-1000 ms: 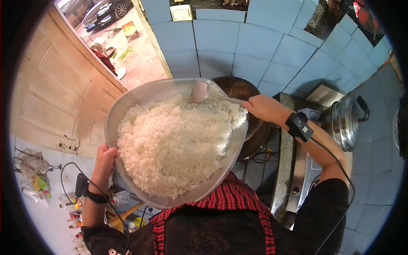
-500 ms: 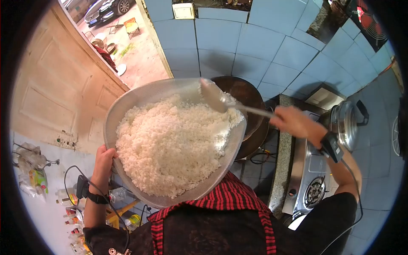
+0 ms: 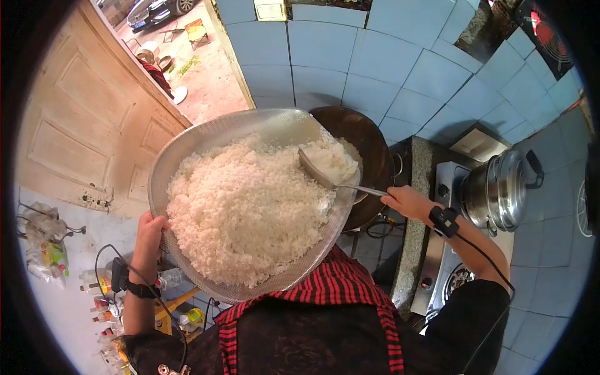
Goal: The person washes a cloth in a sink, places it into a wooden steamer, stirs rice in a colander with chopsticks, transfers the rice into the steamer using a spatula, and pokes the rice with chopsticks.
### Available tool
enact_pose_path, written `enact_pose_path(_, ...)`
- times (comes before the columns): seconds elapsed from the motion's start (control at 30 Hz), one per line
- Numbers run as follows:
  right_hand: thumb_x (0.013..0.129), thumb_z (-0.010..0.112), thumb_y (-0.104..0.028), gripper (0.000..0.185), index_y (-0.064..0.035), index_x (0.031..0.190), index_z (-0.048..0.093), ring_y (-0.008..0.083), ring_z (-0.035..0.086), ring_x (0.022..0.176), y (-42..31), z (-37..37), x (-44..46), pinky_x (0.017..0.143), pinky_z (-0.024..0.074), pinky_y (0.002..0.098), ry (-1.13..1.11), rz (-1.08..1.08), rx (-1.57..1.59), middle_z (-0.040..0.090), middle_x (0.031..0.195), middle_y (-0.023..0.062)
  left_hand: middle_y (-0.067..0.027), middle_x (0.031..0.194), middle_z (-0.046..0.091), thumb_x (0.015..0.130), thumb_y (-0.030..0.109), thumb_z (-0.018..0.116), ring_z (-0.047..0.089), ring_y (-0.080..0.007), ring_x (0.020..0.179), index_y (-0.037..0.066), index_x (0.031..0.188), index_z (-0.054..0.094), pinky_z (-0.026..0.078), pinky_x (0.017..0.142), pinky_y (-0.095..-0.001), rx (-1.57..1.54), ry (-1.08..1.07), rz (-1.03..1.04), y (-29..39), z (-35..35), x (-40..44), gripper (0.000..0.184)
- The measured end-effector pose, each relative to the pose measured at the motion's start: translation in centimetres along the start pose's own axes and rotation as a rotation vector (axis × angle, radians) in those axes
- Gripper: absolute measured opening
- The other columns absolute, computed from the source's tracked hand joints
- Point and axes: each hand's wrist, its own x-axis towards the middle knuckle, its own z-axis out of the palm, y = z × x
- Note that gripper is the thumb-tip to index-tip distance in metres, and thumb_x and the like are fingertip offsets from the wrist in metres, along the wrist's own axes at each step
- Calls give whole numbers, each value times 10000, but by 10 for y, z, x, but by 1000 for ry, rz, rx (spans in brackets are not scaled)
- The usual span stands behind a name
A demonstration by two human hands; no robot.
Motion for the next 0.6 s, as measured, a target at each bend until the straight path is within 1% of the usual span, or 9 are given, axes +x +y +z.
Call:
enact_pose_path(0.07, 960, 473, -406, 437, -16, 767, 508, 310, 480, 528, 15, 0, 8, 530, 371, 441, 20, -10, -65, 468, 586, 146, -2, 635, 517, 720, 43, 501, 426, -86, 473, -1, 753, 560, 327, 431, -235, -4, -2, 1, -2, 0, 1, 80)
enact_pose_path(0.13, 963, 469, -398, 417, -27, 777, 500, 315, 468, 522, 24, -5, 14, 529, 366, 446, 94, -42, -141, 462, 586, 146, 2, 629, 514, 722, 46, 501, 418, -79, 469, 4, 751, 562, 317, 426, -232, -21, 1, 12, -5, 2, 1, 79)
enact_pose_path(0.27, 968, 460, -393, 416, -24, 780, 496, 320, 467, 526, 37, -18, 19, 533, 358, 455, 124, -29, -107, 459, 587, 153, 8, 629, 520, 720, 49, 502, 420, -68, 472, 10, 758, 572, 310, 423, -224, -9, 14, 11, -8, -2, 2, 89)
enact_pose_path(0.37, 963, 472, -397, 421, -19, 778, 493, 324, 469, 533, 48, -27, 19, 540, 361, 455, 186, -39, -166, 466, 594, 161, 5, 628, 524, 713, 46, 503, 419, -68, 469, 2, 780, 576, 311, 422, -225, 6, -13, -1, -2, 0, 0, 108)
enact_pose_path(0.5, 957, 486, -381, 407, -9, 794, 514, 321, 490, 561, 39, -40, 8, 548, 380, 430, 199, 20, -73, 485, 612, 171, 2, 627, 527, 706, 39, 502, 422, -79, 456, -7, 790, 578, 323, 417, -232, 40, -4, -2, 2, 2, -1, 122)
enact_pose_path(0.57, 958, 490, -367, 396, -5, 800, 523, 320, 498, 572, 22, -47, 2, 552, 389, 415, 195, 35, -57, 496, 623, 176, 0, 637, 535, 708, 32, 496, 440, -85, 466, -14, 791, 584, 344, 429, -230, -24, 19, 11, 6, 10, -4, 130)
enact_pose_path(0.6, 960, 486, -355, 385, -2, 816, 538, 287, 508, 580, 8, -46, 0, 557, 397, 394, 174, 7, -6, 507, 627, 154, 0, 637, 535, 708, 32, 496, 440, -85, 466, -14, 791, 584, 344, 429, -230, -23, 25, 8, 9, 10, -6, 130)
